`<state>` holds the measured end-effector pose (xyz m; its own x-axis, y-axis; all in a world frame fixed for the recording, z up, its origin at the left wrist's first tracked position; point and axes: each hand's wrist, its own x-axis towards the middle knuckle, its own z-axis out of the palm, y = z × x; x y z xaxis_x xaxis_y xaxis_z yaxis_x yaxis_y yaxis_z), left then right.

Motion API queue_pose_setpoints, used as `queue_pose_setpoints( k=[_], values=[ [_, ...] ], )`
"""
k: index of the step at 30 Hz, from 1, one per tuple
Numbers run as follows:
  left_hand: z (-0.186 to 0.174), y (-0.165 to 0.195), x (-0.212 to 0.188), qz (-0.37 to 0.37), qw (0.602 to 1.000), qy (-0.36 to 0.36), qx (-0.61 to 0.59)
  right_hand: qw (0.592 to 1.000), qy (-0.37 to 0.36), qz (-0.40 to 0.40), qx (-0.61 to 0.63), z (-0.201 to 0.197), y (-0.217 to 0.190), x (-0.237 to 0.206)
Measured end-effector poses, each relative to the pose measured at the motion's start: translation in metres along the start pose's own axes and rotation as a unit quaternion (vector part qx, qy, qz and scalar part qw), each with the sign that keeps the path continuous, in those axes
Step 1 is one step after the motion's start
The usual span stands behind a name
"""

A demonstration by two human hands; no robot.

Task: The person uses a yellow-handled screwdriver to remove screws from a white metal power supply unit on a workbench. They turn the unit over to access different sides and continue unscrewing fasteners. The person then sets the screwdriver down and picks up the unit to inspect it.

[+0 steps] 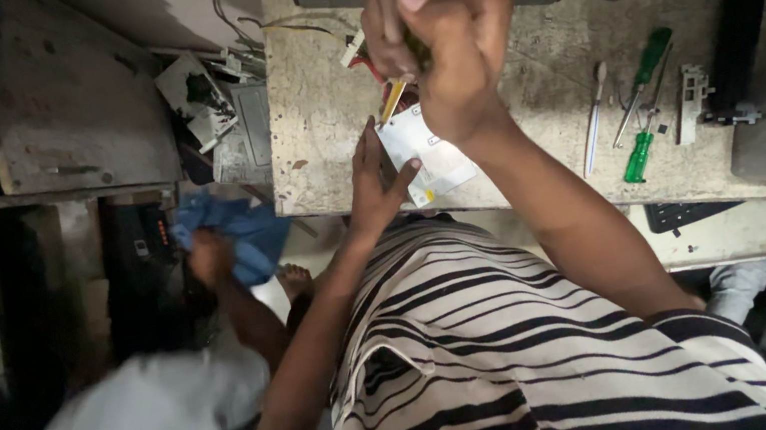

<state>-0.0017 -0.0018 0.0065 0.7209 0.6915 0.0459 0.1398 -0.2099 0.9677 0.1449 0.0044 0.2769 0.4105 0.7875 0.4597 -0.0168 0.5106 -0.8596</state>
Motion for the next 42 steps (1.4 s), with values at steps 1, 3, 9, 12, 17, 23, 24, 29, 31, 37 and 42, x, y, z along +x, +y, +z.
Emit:
queue_pose_setpoints(
  k=[1,3,9,12,17,23,24,29,31,37,42],
  values=[
    [-0.001,-0.001,0.0,-0.005,1.0,0.0,0.009,1.0,-0.001,-0.001,0.001,0.0,0.002,0.0],
    [0.0,-0.001,0.001,-0.017,1.0,-0.005,0.025,1.0,-0.006,-0.02,0.0,0.004,0.01,0.0],
    [0.002,-0.003,0.004,0.047,0.999,0.003,0.024,0.93,-0.245,0.166,0.218,-0.04,0.008,0.028],
    [0.0,-0.002,0.003,0.027,0.999,-0.001,0.042,0.92,-0.251,0.197,0.229,-0.042,0.01,0.03],
    [-0.003,-0.001,0.007,0.019,1.0,-0.006,0.017,0.977,-0.192,0.065,0.06,-0.019,-0.003,0.025],
    [-0.002,-0.007,0.004,0.033,0.999,-0.001,0.041,0.986,0.057,0.005,-0.157,0.017,-0.015,-0.011],
    [-0.002,-0.006,0.004,0.048,0.998,0.002,0.043,0.982,0.07,-0.015,-0.176,0.02,-0.015,-0.014],
    [-0.015,0.023,0.01,0.122,0.989,0.041,0.072,0.967,0.066,-0.079,-0.234,0.027,-0.013,-0.024],
    [-0.025,0.046,0.013,0.123,0.991,0.039,0.045,0.969,0.07,-0.075,-0.223,0.027,-0.012,-0.024],
    [-0.062,0.103,0.037,0.162,0.986,-0.038,0.014,0.979,0.092,-0.071,-0.168,0.028,-0.005,-0.023],
    [-0.075,0.106,0.051,0.184,0.978,-0.062,0.073,0.976,0.074,-0.096,-0.181,0.028,-0.001,-0.022]
  ],
)
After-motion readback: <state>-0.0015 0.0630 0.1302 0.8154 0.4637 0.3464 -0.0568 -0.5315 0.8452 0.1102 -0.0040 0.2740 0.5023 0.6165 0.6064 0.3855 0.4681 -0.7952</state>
